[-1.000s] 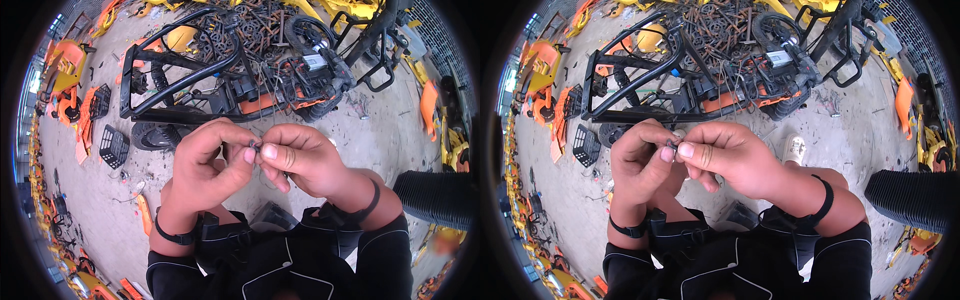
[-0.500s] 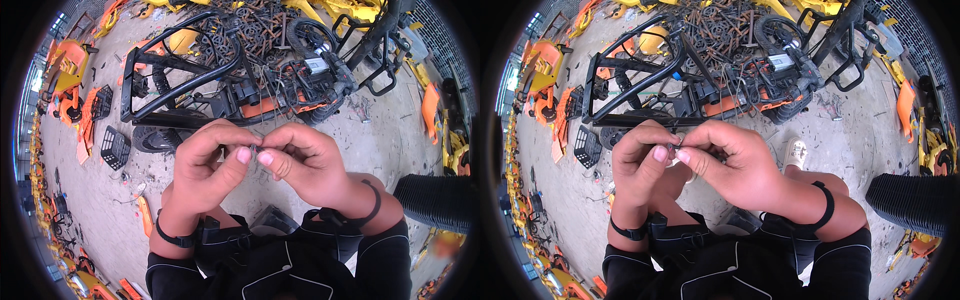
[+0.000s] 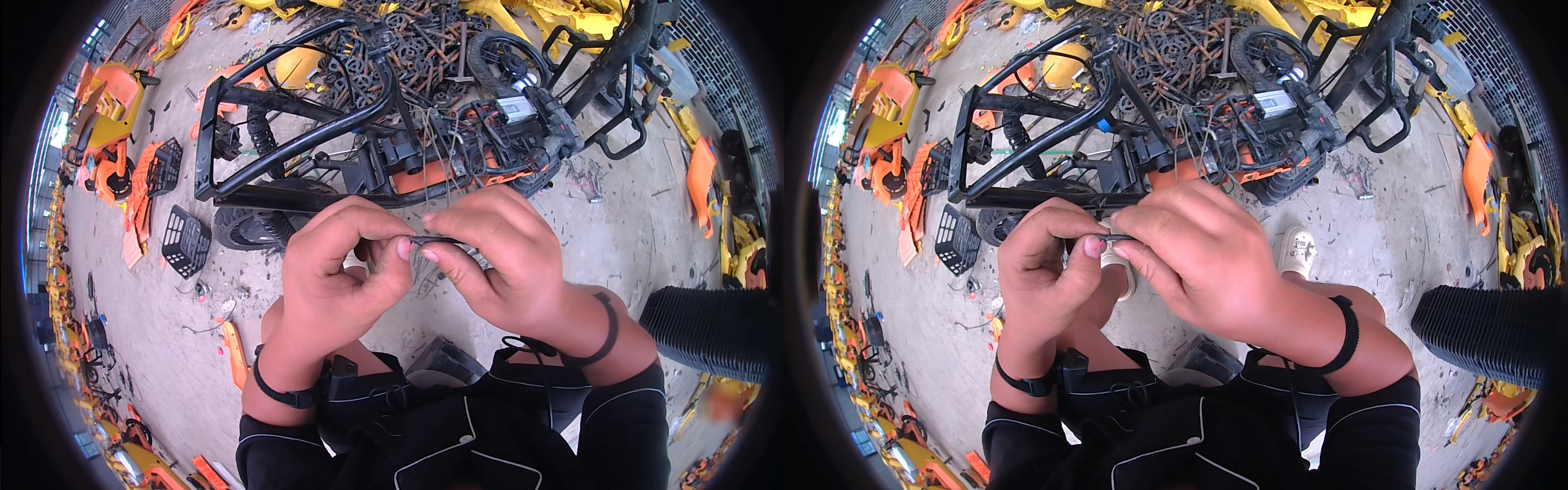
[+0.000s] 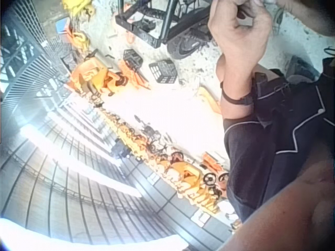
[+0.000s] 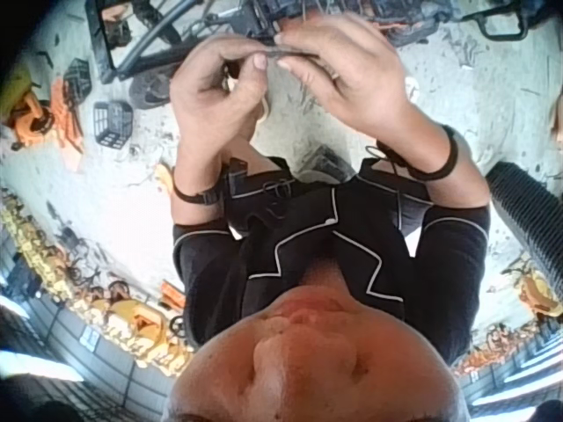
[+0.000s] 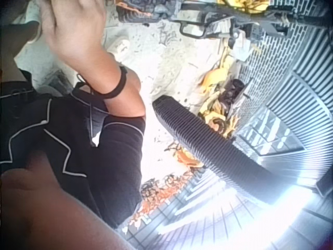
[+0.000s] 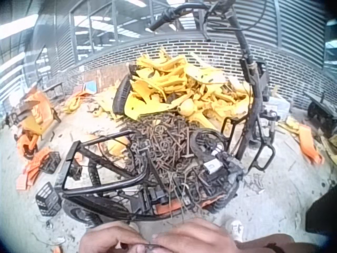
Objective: The person manipulates electrical wires on a motorcycle frame, using a screwdriver to pry at a connector and then twisting two wires together.
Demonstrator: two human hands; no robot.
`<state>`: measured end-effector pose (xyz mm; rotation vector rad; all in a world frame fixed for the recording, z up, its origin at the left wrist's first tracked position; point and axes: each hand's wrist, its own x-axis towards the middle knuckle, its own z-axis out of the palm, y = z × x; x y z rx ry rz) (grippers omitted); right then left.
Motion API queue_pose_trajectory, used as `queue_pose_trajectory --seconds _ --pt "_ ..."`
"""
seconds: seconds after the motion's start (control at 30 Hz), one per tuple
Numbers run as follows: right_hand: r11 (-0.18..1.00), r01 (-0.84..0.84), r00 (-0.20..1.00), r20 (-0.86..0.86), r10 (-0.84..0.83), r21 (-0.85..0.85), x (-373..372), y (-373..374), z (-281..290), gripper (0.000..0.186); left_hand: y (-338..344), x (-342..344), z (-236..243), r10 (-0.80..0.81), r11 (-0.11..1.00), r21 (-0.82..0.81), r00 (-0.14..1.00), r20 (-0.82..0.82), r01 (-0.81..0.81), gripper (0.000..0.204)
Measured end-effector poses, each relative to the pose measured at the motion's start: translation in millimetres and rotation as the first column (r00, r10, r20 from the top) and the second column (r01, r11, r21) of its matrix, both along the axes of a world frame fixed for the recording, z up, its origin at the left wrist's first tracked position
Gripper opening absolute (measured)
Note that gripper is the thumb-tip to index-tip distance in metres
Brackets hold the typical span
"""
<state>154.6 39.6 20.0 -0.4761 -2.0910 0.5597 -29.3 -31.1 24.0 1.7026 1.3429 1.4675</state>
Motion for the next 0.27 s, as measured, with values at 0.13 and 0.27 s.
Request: queue_pose_trajectory --seconds 0.13,0.27 --pt "0.994 0.012 1.0 0.013 -0.013 0.109 -4 -1 6 0.035 -2 3 -1 0.019 0.999 -0.031 1.0 0.014 -0.018 0.009" --pt "0.988 -0.02 0.999 0.052 0.013 0.15 -2 -2 -3 0.039 -2 1 -2 0.018 0.998 -0.061 0.999 0.026 -0.017 0.009"
